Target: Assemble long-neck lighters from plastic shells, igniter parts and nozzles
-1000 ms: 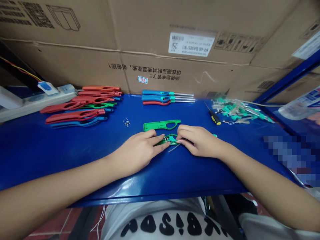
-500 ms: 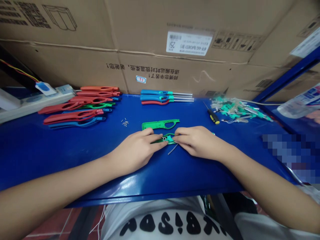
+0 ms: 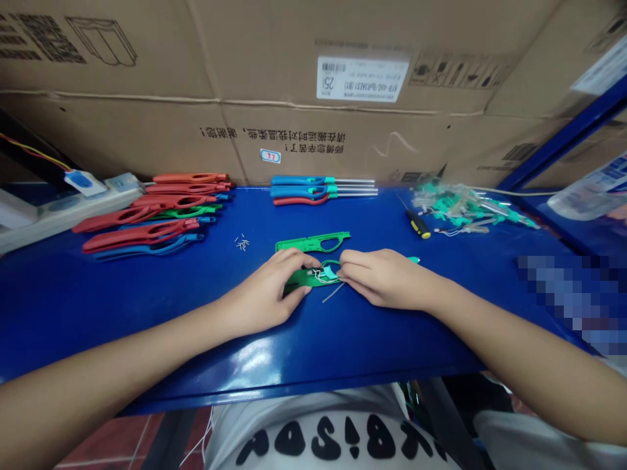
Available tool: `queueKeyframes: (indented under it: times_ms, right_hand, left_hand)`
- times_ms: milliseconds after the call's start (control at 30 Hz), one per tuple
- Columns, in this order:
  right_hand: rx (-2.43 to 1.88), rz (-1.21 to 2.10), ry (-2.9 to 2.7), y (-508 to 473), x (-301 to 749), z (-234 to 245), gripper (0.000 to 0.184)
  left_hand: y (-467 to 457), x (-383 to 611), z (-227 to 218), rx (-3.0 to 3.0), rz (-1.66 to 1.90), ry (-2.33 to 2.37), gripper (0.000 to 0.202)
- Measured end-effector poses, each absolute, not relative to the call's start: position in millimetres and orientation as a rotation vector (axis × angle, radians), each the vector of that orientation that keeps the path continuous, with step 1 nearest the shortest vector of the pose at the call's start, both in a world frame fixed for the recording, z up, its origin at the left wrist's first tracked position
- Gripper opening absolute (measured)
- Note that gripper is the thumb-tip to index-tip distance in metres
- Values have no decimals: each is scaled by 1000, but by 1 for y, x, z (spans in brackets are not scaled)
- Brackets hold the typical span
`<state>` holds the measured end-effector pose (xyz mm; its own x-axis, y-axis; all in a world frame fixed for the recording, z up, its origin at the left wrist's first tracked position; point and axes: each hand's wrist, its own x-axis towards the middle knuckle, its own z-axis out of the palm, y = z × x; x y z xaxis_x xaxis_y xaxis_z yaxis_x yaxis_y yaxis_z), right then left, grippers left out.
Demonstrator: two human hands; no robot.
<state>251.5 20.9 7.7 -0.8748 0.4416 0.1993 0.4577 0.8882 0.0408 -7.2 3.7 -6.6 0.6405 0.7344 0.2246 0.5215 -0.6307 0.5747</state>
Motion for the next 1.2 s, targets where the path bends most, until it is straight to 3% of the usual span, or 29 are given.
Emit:
queueKeyframes:
  times_ms: [1200]
  right_hand:
    - [-684, -250, -2966, 14, 251, 15, 23]
  left_hand:
    - [0, -5, -10, 2374, 682, 1013, 34]
